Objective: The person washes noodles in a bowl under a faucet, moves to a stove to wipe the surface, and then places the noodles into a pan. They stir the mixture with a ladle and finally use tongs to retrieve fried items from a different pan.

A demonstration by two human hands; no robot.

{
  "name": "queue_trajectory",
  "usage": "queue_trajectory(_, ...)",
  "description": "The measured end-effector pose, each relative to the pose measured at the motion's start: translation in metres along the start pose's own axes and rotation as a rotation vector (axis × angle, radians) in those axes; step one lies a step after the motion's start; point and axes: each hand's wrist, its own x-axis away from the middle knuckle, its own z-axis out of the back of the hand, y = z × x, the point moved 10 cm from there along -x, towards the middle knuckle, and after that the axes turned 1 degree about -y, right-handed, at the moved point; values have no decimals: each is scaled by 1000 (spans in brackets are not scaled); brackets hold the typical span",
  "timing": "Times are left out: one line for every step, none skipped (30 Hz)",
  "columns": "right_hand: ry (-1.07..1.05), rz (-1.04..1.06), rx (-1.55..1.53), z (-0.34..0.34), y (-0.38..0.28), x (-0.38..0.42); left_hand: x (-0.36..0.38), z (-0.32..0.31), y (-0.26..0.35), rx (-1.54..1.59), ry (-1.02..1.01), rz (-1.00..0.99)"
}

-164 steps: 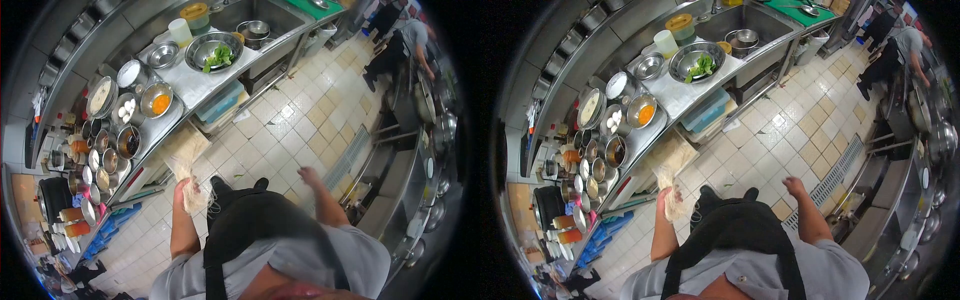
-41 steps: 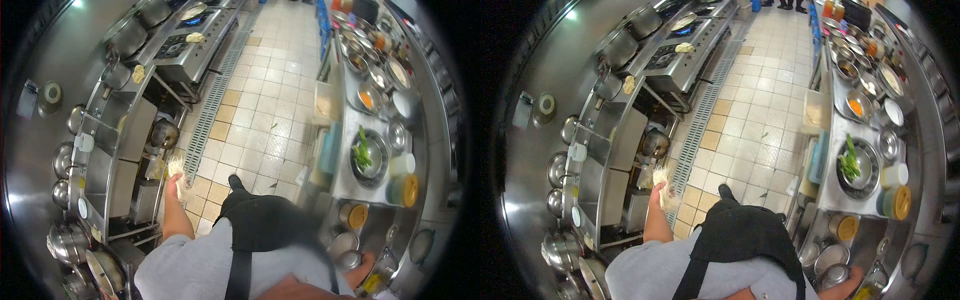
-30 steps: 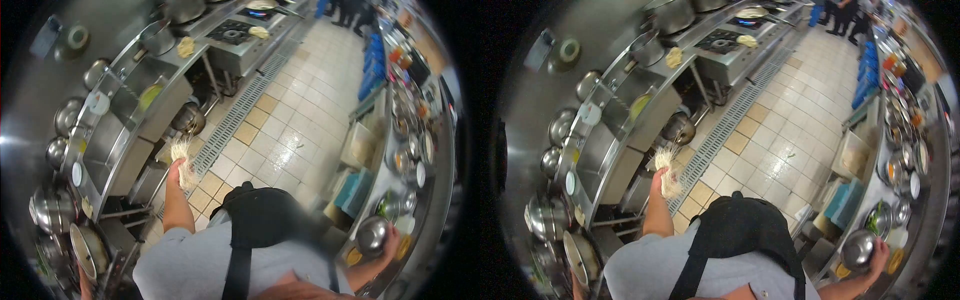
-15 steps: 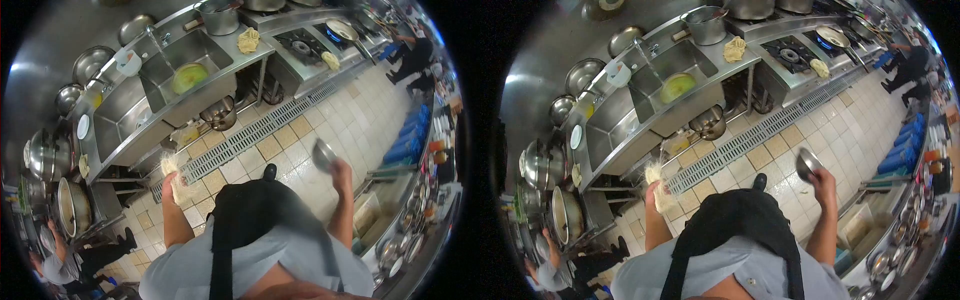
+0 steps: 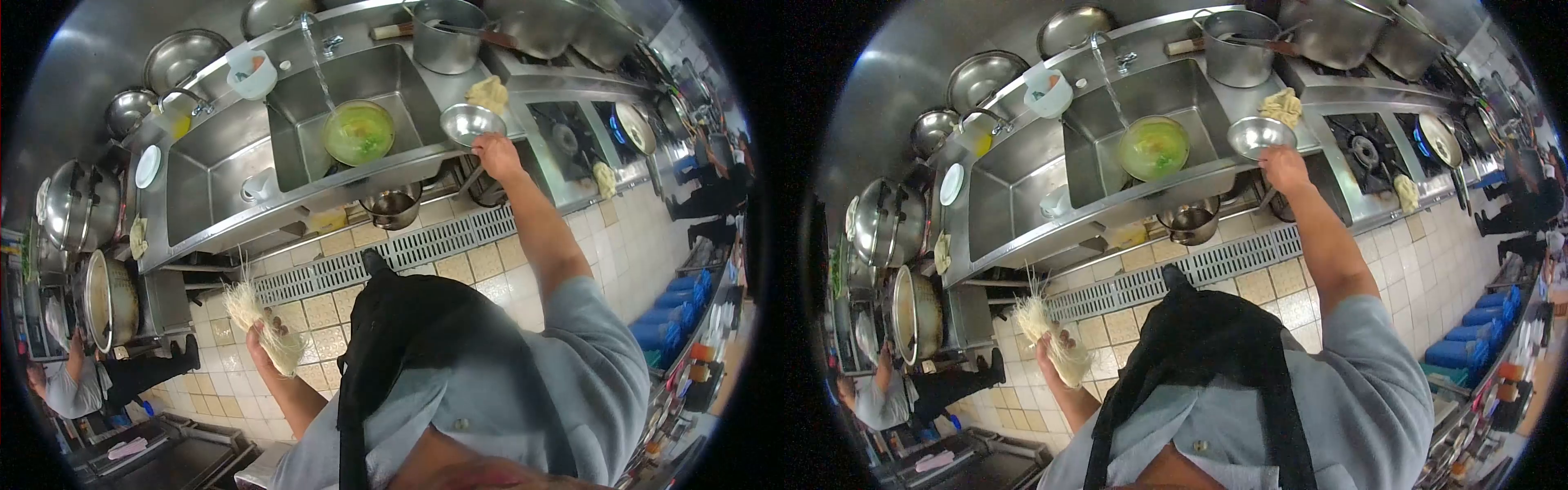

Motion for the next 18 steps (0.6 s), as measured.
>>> queue_trajectory(-112,-159,-31,-19,18,-14,-14,-11,13,-1,-4,-28)
queue_trajectory(-163,-190,5,-30,26,-24,-26,-17,20,-1,0,-55)
queue_trajectory(-214,-223,42,-43,35,-32,-43,-18,25,4,8,-59)
queue_trajectory(-260,-262,74,-53,39,-41,-66,-18,34,2,10,-68)
queue_trajectory(-283,-263,80,-60,41,-51,-91,-21,44,1,7,-79)
queue_trajectory(-310,-262,90,-56,39,-58,-111,-31,53,-1,-30,-63)
queue_trajectory(-344,-260,100,-53,34,-62,-127,-41,62,-3,-62,-41)
queue_trajectory(-299,-244,92,-44,26,-67,-141,-49,69,-5,-92,-17)
queue_trajectory(-249,-228,81,-34,18,-72,-150,-65,76,13,-158,-8)
queue_trajectory(-190,-213,70,-27,13,-83,-161,-77,86,22,-160,-33)
queue_trajectory(-152,-204,19,-31,15,-94,-168,-89,95,31,-164,-59)
queue_trajectory(-135,-191,-18,-29,9,-109,-175,-101,101,44,-165,-86)
queue_trajectory(-123,-177,-57,-30,1,-124,-184,-109,101,59,-179,-76)
queue_trajectory(-115,-163,-97,-33,-7,-138,-192,-114,100,73,-189,-63)
queue_trajectory(-96,-127,-154,-29,-23,-157,-198,-119,98,86,-196,-51)
queue_trajectory(-136,-128,-261,-32,-38,-175,-201,-124,95,97,-189,-45)
queue_trajectory(-174,-129,-369,-37,-54,-196,-207,-130,90,106,-183,-41)
queue_trajectory(-210,-130,-477,-46,-67,-216,-214,-134,85,115,-179,-38)
